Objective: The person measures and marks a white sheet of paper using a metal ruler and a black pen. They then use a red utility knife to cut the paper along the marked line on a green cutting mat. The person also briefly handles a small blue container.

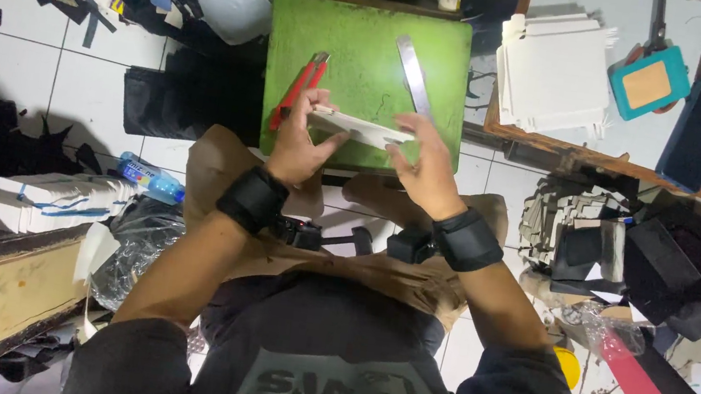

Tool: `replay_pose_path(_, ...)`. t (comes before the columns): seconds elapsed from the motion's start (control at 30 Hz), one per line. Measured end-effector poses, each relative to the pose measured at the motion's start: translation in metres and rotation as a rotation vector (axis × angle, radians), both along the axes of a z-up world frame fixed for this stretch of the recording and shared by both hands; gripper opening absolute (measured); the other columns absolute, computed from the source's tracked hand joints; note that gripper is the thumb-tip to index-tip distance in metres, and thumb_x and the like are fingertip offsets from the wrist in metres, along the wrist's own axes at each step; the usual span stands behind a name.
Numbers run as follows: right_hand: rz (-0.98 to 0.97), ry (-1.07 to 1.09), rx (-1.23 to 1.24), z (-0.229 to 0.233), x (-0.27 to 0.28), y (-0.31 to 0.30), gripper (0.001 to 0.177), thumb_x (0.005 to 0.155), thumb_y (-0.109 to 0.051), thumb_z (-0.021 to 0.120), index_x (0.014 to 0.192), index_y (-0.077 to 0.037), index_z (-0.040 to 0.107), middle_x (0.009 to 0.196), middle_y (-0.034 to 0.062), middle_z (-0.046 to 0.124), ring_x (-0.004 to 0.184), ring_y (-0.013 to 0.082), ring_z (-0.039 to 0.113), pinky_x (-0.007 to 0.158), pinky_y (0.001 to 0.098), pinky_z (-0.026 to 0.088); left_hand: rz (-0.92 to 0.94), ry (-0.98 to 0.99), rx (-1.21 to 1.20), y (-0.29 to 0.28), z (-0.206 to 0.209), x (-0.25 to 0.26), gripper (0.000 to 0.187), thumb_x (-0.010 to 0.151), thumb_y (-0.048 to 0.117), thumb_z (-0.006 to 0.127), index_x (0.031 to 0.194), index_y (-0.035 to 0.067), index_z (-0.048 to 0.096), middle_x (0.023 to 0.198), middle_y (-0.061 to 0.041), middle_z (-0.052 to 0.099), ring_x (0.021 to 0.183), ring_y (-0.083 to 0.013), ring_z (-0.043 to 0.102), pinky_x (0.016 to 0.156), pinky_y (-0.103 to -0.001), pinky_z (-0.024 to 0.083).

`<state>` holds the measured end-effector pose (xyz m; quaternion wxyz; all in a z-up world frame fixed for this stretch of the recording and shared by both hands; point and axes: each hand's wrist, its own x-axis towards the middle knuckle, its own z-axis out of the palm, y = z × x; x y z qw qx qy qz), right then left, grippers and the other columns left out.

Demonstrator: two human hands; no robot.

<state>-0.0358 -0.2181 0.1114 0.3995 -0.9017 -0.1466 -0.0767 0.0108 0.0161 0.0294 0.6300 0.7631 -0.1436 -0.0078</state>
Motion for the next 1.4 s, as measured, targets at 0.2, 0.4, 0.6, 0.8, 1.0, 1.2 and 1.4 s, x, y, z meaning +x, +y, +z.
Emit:
replay_pose_path(0.2,-0.156,0.234,0.458,-0.076,-0.015,-0.004,0.065,0.099,0.001,0.063,0.155,-0.001,0.030,0.151,0.0187,0.048,0.144,0.0259,0.047,0.121,0.0376,0.040,0.022,0.027,-0.028,-0.005,-0.020,-0.006,0.051,0.090,0.006,0.080,0.131,0.003,0.050,0.110,-0.010,0.063,0.105,-0.0206,0.063,0.096,-0.034,0.051)
replay_pose_path(0.4,-0.121,0.269,0.567,-0.107,-0.011,0.009,0.053,0.110,-0.003,0.047,0.158,0.004,0.025,0.162,0.0216,0.038,0.152,0.0275,0.037,0.122,0.0357,0.033,0.038,-0.047,0.014,-0.004,-0.017,-0.009,0.030,0.097,0.003,0.069,0.123,0.002,0.053,0.115,-0.013,0.066,0.110,-0.0253,0.066,0.098,-0.034,0.051)
replay_pose_path(0.6,-0.150,0.154,0.283,-0.098,-0.012,0.015,0.045,0.112,-0.006,0.045,0.153,0.009,0.034,0.161,0.0267,0.043,0.152,0.0323,0.042,0.123,0.0363,0.034,0.049,-0.029,0.068,-0.004,-0.015,-0.012,0.028,0.104,0.002,0.059,0.130,0.000,0.050,0.121,-0.017,0.066,0.119,-0.0326,0.066,0.104,-0.039,0.049)
replay_pose_path(0.8,-0.128,0.097,0.060,-0.081,-0.003,-0.008,0.045,0.103,-0.001,0.051,0.147,0.004,0.043,0.153,0.0262,0.051,0.145,0.0352,0.050,0.120,0.0401,0.041,0.006,-0.049,0.069,0.005,-0.032,-0.008,0.028,0.101,-0.003,0.055,0.129,0.003,0.051,0.124,-0.020,0.067,0.122,-0.0340,0.067,0.104,-0.040,0.051)
replay_pose_path(1.0,-0.412,0.161,-0.426,-0.060,-0.005,-0.033,0.055,0.086,-0.013,0.075,0.134,-0.001,0.052,0.121,0.0243,0.055,0.114,0.0431,0.053,0.090,0.0532,0.045,0.038,-0.113,0.199,0.014,-0.023,-0.006,0.040,0.090,-0.012,0.055,0.128,-0.001,0.050,0.134,-0.028,0.066,0.124,-0.0437,0.062,0.102,-0.044,0.050)
replay_pose_path(1.2,-0.491,0.238,-0.327,-0.104,-0.006,-0.066,0.045,0.087,-0.016,0.075,0.125,-0.002,0.056,0.111,0.0230,0.060,0.108,0.0431,0.057,0.090,0.0509,0.047,0.003,-0.030,0.097,0.014,-0.038,-0.005,0.034,0.094,-0.013,0.053,0.124,0.001,0.049,0.140,-0.026,0.064,0.128,-0.0389,0.064,0.105,-0.040,0.051)
replay_pose_path(1.4,-0.474,0.238,-0.055,-0.114,-0.005,-0.076,0.017,0.097,-0.012,0.066,0.108,-0.001,0.061,0.101,0.0204,0.067,0.094,0.0374,0.066,0.083,0.0460,0.052,-0.016,-0.002,0.014,0.013,-0.038,-0.005,0.030,0.095,-0.011,0.052,0.124,-0.001,0.051,0.137,-0.025,0.065,0.123,-0.0332,0.068,0.102,-0.036,0.050)
